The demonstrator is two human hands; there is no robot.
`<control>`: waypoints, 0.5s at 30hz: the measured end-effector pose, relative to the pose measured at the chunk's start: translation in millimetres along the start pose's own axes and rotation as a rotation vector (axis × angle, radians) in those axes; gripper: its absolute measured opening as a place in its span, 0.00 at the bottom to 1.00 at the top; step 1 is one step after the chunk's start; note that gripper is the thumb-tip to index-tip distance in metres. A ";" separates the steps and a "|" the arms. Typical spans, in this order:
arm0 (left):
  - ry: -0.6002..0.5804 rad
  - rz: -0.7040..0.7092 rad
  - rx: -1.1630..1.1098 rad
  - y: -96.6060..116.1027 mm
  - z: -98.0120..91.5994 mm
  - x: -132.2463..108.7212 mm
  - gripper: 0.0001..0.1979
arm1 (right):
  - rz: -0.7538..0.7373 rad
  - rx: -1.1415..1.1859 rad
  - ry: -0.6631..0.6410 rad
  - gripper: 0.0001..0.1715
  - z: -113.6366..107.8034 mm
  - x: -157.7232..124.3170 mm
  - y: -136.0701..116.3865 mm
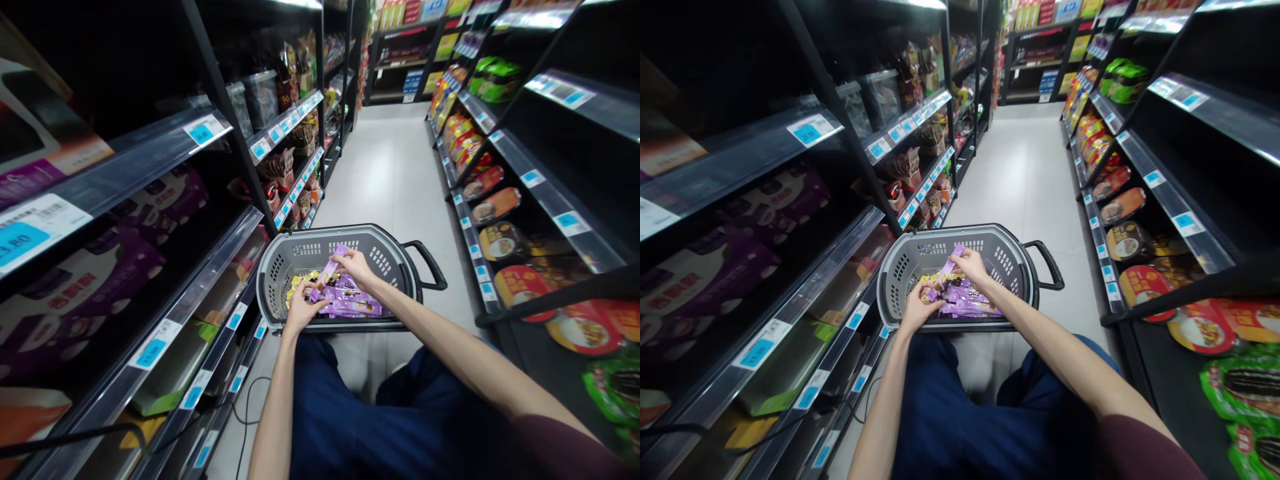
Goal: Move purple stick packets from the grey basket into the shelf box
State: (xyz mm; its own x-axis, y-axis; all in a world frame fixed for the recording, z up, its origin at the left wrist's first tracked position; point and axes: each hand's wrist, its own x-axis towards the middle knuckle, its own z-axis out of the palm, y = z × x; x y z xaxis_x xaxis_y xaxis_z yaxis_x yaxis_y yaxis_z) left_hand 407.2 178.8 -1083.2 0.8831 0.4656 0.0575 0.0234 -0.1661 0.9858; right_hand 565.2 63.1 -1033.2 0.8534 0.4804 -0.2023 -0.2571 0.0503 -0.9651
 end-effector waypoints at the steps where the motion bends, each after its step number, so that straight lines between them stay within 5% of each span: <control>1: 0.003 -0.011 -0.029 -0.4 0.3 0.2 0.22 | 0.012 0.002 -0.006 0.16 0.0 -0.5 -0.8; 15: -0.129 -0.114 -0.194 -5.8 0.1 1.8 0.23 | -0.115 0.022 -0.030 0.31 -4.1 1.3 3.1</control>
State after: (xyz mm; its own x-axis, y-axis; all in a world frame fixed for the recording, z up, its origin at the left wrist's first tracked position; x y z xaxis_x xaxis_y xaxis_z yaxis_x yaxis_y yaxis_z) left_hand 408.8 180.5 -1088.9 0.9327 0.3549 -0.0638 0.0467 0.0566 0.9973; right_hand 567.4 60.3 -1037.2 0.8640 0.4964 -0.0846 -0.1680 0.1259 -0.9777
